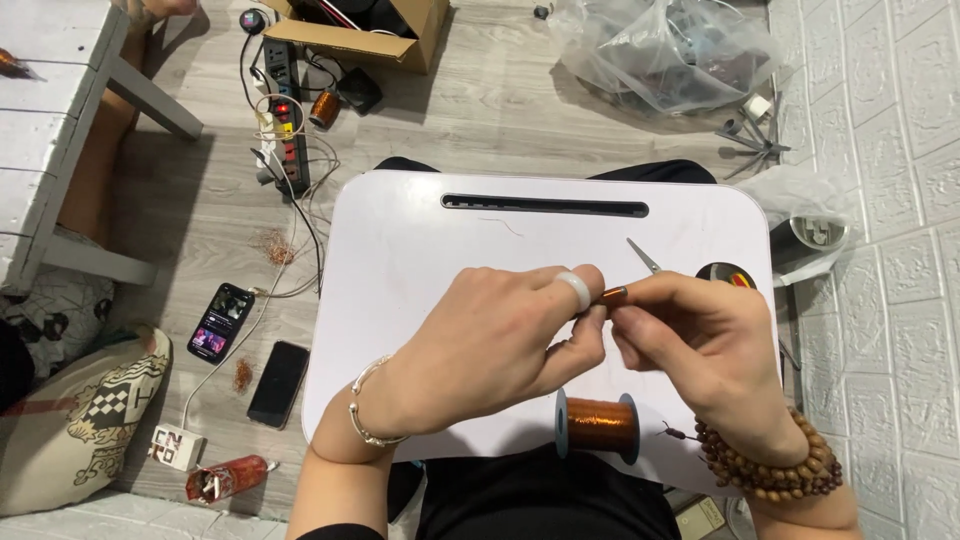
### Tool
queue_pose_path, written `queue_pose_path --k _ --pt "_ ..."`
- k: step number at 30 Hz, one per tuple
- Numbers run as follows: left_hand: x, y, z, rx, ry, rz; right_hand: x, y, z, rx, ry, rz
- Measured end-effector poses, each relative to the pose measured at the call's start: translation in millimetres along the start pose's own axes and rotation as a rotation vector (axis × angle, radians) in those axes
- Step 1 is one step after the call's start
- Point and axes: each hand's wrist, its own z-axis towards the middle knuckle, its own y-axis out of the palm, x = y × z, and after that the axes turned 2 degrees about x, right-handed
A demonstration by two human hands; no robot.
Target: Winding thin copper wire around a small electronic component to create an inductor or coil, then cutting the wire with scissors.
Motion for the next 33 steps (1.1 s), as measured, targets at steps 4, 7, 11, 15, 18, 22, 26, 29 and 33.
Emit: queue_pose_path --k 4,7,11,15,18,22,26,29,33 --pt "0 1 -1 0.022 -0.007 0.019 2 2 6 -0.113 -0.047 0.161" --pt "0 1 -1 0.039 0.009 0.042 2 5 5 -0.173 -0.078 0.118" --pt "0 -1 -1 0.016 0.011 0.011 7 4 5 -0.125 0.003 0.152" --pt "5 -6 0 -0.011 0.024 -0.093 12 4 7 -0.144 0.012 0.431" --pt "7 -14 2 -0.058 -0.002 -0.2 13 6 5 -0.129 -0.002 0.475" --pt "7 -20 2 -0.063 -0.03 -0.303 17 5 9 -0.128 0.002 0.498" --pt "5 -27 0 -0.053 -0.076 -0.397 20 6 14 -0.101 -0.015 0.44" --pt "4 -29 -1 -0.05 -0.089 -0.434 20 6 18 -0.135 -0.03 0.447" --pt "2 -30 -2 -0.049 -0.087 -0.481 17 5 20 -0.141 -0.027 0.404"
